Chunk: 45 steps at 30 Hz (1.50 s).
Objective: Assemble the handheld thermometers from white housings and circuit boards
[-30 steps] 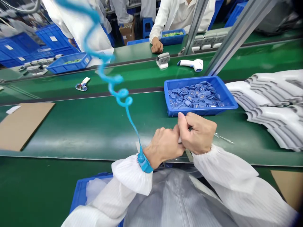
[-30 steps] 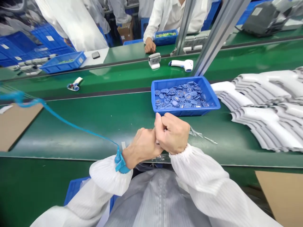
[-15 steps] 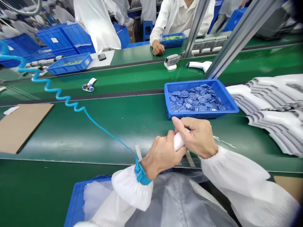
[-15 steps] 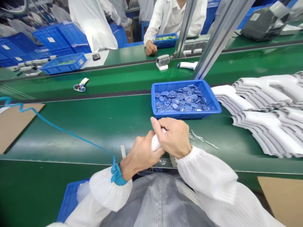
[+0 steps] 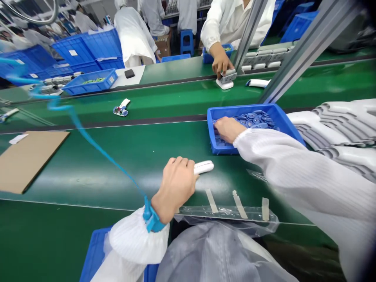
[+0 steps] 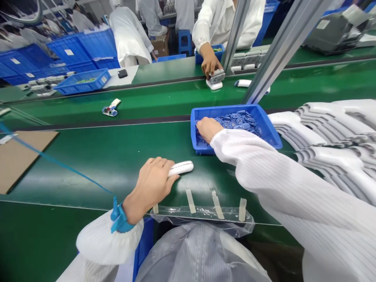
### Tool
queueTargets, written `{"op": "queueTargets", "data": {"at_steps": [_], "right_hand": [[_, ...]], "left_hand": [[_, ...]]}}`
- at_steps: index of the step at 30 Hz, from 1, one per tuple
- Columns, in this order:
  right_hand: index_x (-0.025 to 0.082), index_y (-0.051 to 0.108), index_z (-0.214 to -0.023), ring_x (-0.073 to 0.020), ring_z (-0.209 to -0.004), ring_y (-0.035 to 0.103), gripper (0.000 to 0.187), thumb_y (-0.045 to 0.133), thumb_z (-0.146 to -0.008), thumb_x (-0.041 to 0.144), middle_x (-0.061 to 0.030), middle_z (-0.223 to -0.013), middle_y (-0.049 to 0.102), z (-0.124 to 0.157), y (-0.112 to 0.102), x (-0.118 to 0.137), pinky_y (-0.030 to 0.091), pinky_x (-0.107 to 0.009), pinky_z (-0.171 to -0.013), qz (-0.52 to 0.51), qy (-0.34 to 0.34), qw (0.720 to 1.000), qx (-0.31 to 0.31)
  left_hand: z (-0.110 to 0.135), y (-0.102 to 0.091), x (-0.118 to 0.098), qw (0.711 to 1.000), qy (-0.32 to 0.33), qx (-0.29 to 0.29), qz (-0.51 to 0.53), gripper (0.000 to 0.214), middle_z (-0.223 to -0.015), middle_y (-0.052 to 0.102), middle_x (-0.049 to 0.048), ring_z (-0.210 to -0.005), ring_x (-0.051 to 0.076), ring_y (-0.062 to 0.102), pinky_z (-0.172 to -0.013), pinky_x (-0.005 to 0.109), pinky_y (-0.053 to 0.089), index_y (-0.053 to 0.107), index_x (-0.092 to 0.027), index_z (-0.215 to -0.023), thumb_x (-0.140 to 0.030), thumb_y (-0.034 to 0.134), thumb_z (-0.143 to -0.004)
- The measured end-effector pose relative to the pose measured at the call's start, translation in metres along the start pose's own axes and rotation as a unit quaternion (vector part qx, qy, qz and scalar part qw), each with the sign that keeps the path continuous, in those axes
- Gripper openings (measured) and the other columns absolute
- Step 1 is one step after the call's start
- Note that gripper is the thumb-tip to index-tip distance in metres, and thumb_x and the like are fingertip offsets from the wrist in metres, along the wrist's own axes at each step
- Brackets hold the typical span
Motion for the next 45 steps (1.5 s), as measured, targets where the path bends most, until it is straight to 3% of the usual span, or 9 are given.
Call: {"op": "queueTargets", "data": {"at_steps": [4, 6, 8, 15, 23, 30, 37, 42, 45], "right_hand": [[0.023, 0.075, -0.091, -0.0252, -0.081, 0.07, 0.016, 0.066, -0.085, 0.011, -0.0057, -0.078, 0.073, 0.028, -0.029, -0.002, 0.05, -0.042, -0.083, -0.041, 0.005, 0.999, -0.034], [0.024, 0.073, -0.102, -0.022, -0.075, 0.071, 0.016, 0.064, -0.089, 0.021, -0.0034, -0.079, 0.073, 0.053, -0.04, 0.003, 0.053, -0.04, -0.078, -0.137, 0.007, 0.99, -0.032], [0.023, 0.071, -0.108, -0.0199, -0.07, 0.07, 0.023, 0.065, -0.089, 0.034, -0.0026, -0.076, 0.073, 0.081, -0.042, 0.014, 0.055, -0.037, -0.072, -0.293, 0.017, 0.956, -0.014], [0.021, 0.074, -0.11, -0.0123, -0.059, 0.056, 0.043, 0.078, -0.079, 0.051, 0.0011, -0.063, 0.064, 0.144, -0.013, 0.047, 0.051, -0.028, -0.061, -0.571, 0.096, 0.815, -0.035], [0.025, 0.08, -0.094, -0.0219, -0.093, 0.066, 0.034, 0.085, -0.07, 0.049, -0.0073, -0.111, 0.072, 0.154, -0.009, 0.039, 0.057, -0.038, -0.084, -0.536, 0.106, 0.829, -0.117], [0.027, 0.077, -0.107, -0.0255, -0.107, 0.069, 0.044, 0.082, -0.073, 0.055, -0.0064, -0.108, 0.076, 0.16, 0.014, 0.036, 0.053, -0.045, -0.101, -0.636, 0.164, 0.749, -0.087], [0.026, 0.079, -0.099, -0.0264, -0.106, 0.069, 0.035, 0.084, -0.073, 0.048, -0.0062, -0.114, 0.074, 0.162, -0.001, 0.033, 0.057, -0.043, -0.096, -0.568, 0.121, 0.806, -0.113], [0.028, 0.079, -0.099, -0.0255, -0.103, 0.069, 0.032, 0.082, -0.076, 0.05, -0.0057, -0.109, 0.075, 0.164, -0.004, 0.033, 0.058, -0.042, -0.094, -0.586, 0.141, 0.791, -0.109], [0.029, 0.077, -0.106, -0.0232, -0.099, 0.068, 0.032, 0.079, -0.079, 0.047, -0.0049, -0.115, 0.071, 0.163, -0.006, 0.041, 0.06, -0.039, -0.089, -0.53, 0.091, 0.837, -0.105]], "left_hand": [[0.011, -0.005, 0.041, 0.926, -0.142, -0.043, 0.347, 0.032, -0.11, 0.069, 0.0092, -0.095, 0.023, 0.063, -0.082, 0.036, 0.048, 0.058, -0.017, -0.119, -0.039, 0.058, -0.096], [0.013, 0.001, 0.042, 0.848, -0.157, -0.019, 0.505, 0.035, -0.104, 0.068, 0.0101, -0.089, 0.021, 0.064, -0.076, 0.032, 0.049, 0.058, -0.014, -0.111, -0.046, 0.049, -0.099], [0.01, 0.0, 0.033, 0.814, -0.139, -0.017, 0.563, 0.035, -0.1, 0.067, 0.0087, -0.087, 0.019, 0.063, -0.074, 0.03, 0.049, 0.058, -0.014, -0.107, -0.047, 0.05, -0.099], [-0.002, -0.007, -0.011, 0.918, -0.07, -0.014, 0.389, 0.021, -0.101, 0.066, 0.0017, -0.082, 0.017, 0.056, -0.072, 0.029, 0.042, 0.056, -0.022, -0.111, -0.038, 0.056, -0.098], [-0.001, -0.006, -0.021, 0.917, -0.018, 0.06, 0.394, 0.029, -0.093, 0.067, 0.0029, -0.077, 0.018, 0.059, -0.069, 0.03, 0.042, 0.052, -0.02, -0.117, -0.043, 0.047, -0.102], [-0.002, -0.013, -0.025, 0.916, -0.02, 0.057, 0.397, 0.044, -0.093, 0.068, 0.0033, -0.079, 0.019, 0.061, -0.071, 0.031, 0.043, 0.048, -0.023, -0.134, -0.051, 0.027, -0.106], [-0.009, -0.018, -0.025, 0.933, 0.014, 0.037, 0.358, 0.034, -0.096, 0.069, 0.0013, -0.079, 0.017, 0.061, -0.07, 0.029, 0.041, 0.056, -0.024, -0.127, -0.045, 0.039, -0.105], [-0.009, -0.014, -0.028, 0.905, 0.031, 0.031, 0.423, 0.036, -0.101, 0.069, 0.0004, -0.082, 0.016, 0.059, -0.074, 0.028, 0.042, 0.052, -0.025, -0.133, -0.044, 0.039, -0.106], [-0.01, -0.016, -0.03, 0.936, 0.03, 0.001, 0.35, 0.031, -0.106, 0.07, -0.0005, -0.087, 0.018, 0.06, -0.081, 0.032, 0.039, 0.056, -0.026, -0.127, -0.041, 0.039, -0.106]]}}
Point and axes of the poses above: each hand's wrist, its own z-axis away from the middle knuckle, its own y-axis out of the palm, x = y × z, the point moved 8 cm from there along -z, towards the middle knuckle
